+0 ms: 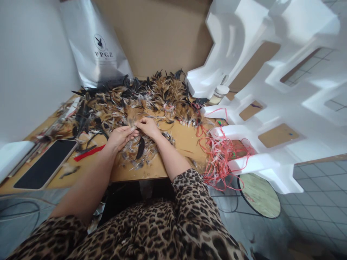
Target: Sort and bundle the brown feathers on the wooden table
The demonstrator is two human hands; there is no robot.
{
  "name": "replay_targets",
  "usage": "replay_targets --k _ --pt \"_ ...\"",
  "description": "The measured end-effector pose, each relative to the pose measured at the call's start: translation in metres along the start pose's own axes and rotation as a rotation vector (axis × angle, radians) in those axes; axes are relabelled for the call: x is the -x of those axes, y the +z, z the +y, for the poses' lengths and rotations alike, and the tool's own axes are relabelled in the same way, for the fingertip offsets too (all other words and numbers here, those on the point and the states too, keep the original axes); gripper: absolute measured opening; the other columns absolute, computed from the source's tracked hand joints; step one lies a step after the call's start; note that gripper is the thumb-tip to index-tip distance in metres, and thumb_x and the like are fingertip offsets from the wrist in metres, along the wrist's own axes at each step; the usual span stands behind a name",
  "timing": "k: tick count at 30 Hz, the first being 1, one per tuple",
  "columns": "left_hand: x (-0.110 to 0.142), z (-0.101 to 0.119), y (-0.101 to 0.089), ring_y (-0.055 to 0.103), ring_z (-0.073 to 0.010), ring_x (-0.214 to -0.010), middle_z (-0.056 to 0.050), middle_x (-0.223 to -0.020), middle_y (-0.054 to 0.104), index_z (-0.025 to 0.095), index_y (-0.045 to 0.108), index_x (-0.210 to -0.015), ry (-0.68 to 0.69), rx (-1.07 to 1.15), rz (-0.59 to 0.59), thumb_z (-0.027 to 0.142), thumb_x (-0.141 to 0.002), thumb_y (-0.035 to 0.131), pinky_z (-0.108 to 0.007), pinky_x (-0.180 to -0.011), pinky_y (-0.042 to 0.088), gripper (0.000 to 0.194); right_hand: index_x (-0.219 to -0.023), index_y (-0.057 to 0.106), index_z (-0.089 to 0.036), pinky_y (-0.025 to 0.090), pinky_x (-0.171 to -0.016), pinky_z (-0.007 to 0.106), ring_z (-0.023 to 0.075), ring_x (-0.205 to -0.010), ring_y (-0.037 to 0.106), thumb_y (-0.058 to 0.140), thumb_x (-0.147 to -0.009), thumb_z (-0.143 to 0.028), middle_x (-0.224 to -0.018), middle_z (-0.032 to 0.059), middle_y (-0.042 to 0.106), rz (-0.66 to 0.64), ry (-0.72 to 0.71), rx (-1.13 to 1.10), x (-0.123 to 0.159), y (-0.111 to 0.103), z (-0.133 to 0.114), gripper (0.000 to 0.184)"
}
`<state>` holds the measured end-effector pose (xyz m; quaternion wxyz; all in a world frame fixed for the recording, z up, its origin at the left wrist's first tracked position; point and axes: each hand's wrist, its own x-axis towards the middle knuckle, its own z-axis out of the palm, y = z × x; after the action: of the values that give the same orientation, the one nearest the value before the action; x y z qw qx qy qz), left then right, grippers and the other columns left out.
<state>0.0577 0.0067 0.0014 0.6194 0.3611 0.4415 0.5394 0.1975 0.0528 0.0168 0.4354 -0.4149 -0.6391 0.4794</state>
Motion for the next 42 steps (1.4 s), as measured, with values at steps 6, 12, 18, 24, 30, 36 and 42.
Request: replay_targets --k 6,12,18,24,30,36,42 --pt "-0.004 0.001 -0.005 0.058 -0.0057 -0.050 -0.006 -0.064 0.067 0.008 0.066 -0.072 0.117 0.029 0.080 0.023 -0.064 0.072 -0.014 -0.047 0.043 0.017 -0.067 0.061 -0.014 0.037 -0.059 0.021 0.0060 -0.053 0.045 0.066 -0.064 -0.041 -0.058 -0.0035 0.056 0.062 0.019 -0.166 -0.003 -0.002 0.002 0.028" --pt "-0.009 0.005 -0.013 0.059 -0.0050 -0.054 -0.005 -0.069 0.068 0.010 0.066 -0.077 0.232 0.216 0.208 0.021 -0.068 0.069 -0.012 -0.046 0.041 0.015 -0.070 0.064 -0.013 0.040 -0.065 0.022 0.0081 -0.059 0.049 0.063 -0.067 -0.035 -0.064 -0.0011 0.061 0.092 -0.018 0.051 -0.011 -0.007 0.021 0.022" --pt "-0.008 0.006 -0.011 0.059 -0.0050 -0.054 -0.005 -0.070 0.068 0.010 0.066 -0.078 0.231 0.229 0.238 0.021 -0.068 0.069 -0.012 -0.046 0.041 0.015 -0.080 0.067 -0.017 0.042 -0.074 0.027 0.0142 -0.074 0.056 0.054 -0.073 -0.020 -0.078 0.0020 0.065 0.007 -0.174 0.588 -0.007 -0.007 0.026 0.015" --pt "-0.008 0.007 -0.010 0.058 -0.0048 -0.053 -0.005 -0.069 0.068 0.010 0.065 -0.078 0.226 0.246 0.222 0.020 -0.069 0.069 -0.012 -0.045 0.041 0.014 -0.093 0.066 -0.022 0.040 -0.077 0.028 0.0168 -0.085 0.055 0.055 -0.074 -0.021 -0.090 0.0028 0.062 -0.074 -0.297 0.853 0.001 -0.002 0.017 0.023" --pt "-0.008 0.007 -0.011 0.057 -0.0048 -0.052 -0.005 -0.069 0.068 0.010 0.065 -0.077 0.221 0.262 0.215 0.019 -0.069 0.069 -0.012 -0.044 0.041 0.013 -0.084 0.067 -0.020 0.040 -0.079 0.028 0.0162 -0.085 0.055 0.050 -0.079 -0.020 -0.087 0.0035 0.061 -0.023 -0.326 0.834 -0.004 -0.002 0.024 0.017" --pt "-0.009 0.005 -0.012 0.058 -0.0046 -0.052 -0.005 -0.069 0.068 0.010 0.066 -0.076 0.184 0.276 0.189 0.017 -0.070 0.068 -0.011 -0.045 0.041 0.009 -0.086 0.065 -0.017 0.042 -0.078 0.027 0.0143 -0.080 0.054 0.050 -0.080 -0.021 -0.083 0.0037 0.058 0.197 -0.446 0.568 -0.010 -0.016 0.024 0.016" --pt "-0.007 0.005 -0.010 0.060 -0.0053 -0.056 -0.007 -0.074 0.069 0.009 0.066 -0.078 0.087 0.271 0.143 0.016 -0.072 0.066 -0.011 -0.045 0.043 0.009 -0.086 0.062 -0.017 0.043 -0.077 0.027 0.0138 -0.082 0.053 0.048 -0.084 -0.025 -0.086 0.0049 0.057 0.278 -0.533 0.429 -0.006 -0.015 0.013 0.017"
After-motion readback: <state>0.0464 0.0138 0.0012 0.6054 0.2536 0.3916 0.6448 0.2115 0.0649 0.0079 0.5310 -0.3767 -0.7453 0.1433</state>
